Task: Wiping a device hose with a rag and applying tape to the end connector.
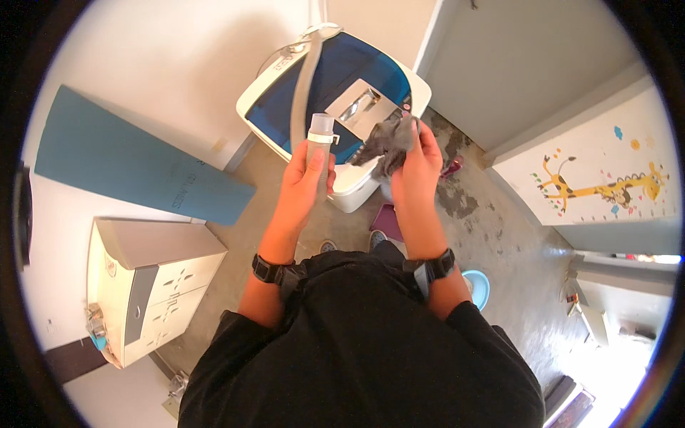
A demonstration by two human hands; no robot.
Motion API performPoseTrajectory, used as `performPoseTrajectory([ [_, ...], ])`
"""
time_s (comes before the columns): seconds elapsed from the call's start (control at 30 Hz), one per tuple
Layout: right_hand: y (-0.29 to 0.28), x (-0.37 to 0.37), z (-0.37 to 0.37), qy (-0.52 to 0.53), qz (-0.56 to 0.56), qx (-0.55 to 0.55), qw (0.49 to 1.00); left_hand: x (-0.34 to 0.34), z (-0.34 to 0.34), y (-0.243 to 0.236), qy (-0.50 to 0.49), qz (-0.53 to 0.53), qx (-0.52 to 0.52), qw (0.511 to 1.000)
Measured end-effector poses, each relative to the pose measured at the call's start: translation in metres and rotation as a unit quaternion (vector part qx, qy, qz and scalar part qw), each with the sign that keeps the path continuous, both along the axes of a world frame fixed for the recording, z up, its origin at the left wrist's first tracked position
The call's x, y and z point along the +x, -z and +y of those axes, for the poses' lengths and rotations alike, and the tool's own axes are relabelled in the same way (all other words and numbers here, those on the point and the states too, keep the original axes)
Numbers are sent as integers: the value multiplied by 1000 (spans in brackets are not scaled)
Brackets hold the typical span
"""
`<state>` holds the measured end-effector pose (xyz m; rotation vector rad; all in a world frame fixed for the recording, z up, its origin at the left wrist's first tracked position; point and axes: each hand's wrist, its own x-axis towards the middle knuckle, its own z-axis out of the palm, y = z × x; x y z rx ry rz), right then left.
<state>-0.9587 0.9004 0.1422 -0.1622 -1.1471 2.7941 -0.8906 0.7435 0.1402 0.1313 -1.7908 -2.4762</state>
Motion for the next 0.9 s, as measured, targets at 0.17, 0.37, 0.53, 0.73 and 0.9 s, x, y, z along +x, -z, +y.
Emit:
performPoseTrajectory([
  [0.17,-18,31,-32,-23,130,250,959,-5,4,-8,5,6,120,993],
  [0.37,-30,25,-44,8,281,478,832,-15,17,-16,-115,1,207,972],
  [0.53,-29,17,-45,16,229,442,867,-10,30,-28,-92,4,276,957],
  [0.73,-45,35,-49,37,363,438,822,-7,28,-37,-98,-5,264,960],
  [0.9,-32,25,-42,45,163,388,906,-5,35,-41,-102,28,211,972],
])
